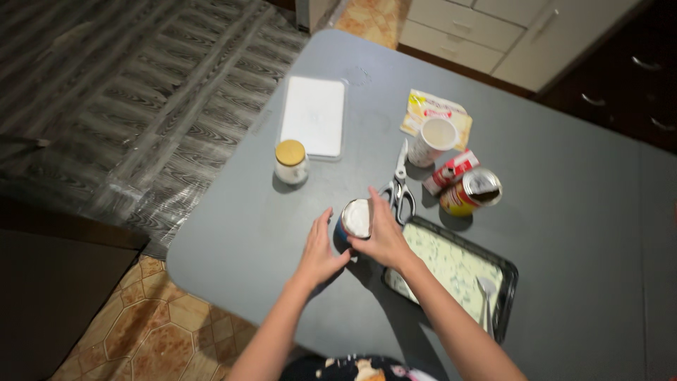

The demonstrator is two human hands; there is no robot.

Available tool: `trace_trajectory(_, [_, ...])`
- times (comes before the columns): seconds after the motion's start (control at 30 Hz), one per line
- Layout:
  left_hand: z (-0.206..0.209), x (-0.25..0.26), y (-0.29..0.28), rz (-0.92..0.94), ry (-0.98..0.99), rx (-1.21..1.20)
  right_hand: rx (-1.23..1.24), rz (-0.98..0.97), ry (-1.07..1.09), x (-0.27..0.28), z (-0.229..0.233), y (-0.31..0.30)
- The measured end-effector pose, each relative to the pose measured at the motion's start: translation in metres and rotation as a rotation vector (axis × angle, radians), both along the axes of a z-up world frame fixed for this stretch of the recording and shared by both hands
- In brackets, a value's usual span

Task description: The person mixes contents in a tray by hand using a spoon, adding condensed milk and cream from cans.

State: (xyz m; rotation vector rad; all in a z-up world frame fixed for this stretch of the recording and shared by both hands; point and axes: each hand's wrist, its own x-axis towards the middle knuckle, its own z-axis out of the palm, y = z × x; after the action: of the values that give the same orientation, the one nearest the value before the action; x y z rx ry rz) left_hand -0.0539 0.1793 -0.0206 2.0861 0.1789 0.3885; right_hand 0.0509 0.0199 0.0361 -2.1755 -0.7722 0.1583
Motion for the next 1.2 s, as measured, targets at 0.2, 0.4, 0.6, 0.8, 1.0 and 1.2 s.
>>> trace_trajectory(0.2, [0.009, -0.039, 0.009, -0.247, 0.022, -0.028, -0.041, 0.202, 0.089, -0.058, 0.02, -0.029])
trace_trajectory(0.4, [0.011, -0.072, -0.009, -0.311, 0.111, -0.081, -0.113, 0.264, -0.099, -0.094, 0.039, -0.047])
trace_trajectory(0.6, [0.007, -0.079, -0.021, -0.301, 0.067, -0.146, -0.154, 0.191, 0.069, -0.105, 0.065, -0.052])
trace_trajectory(0.8, [0.012, -0.08, -0.023, -0.304, -0.026, -0.05, -0.281, 0.152, 0.071, -0.108, 0.079, -0.043])
trace_trajectory(1.0, [0.015, -0.078, -0.022, -0.301, 0.011, -0.008, -0.374, 0.186, -0.069, -0.105, 0.077, -0.038])
trace_trajectory(1.2, [0.02, -0.079, -0.021, -0.294, 0.074, -0.079, -0.441, 0.261, -0.069, -0.097, 0.079, -0.037])
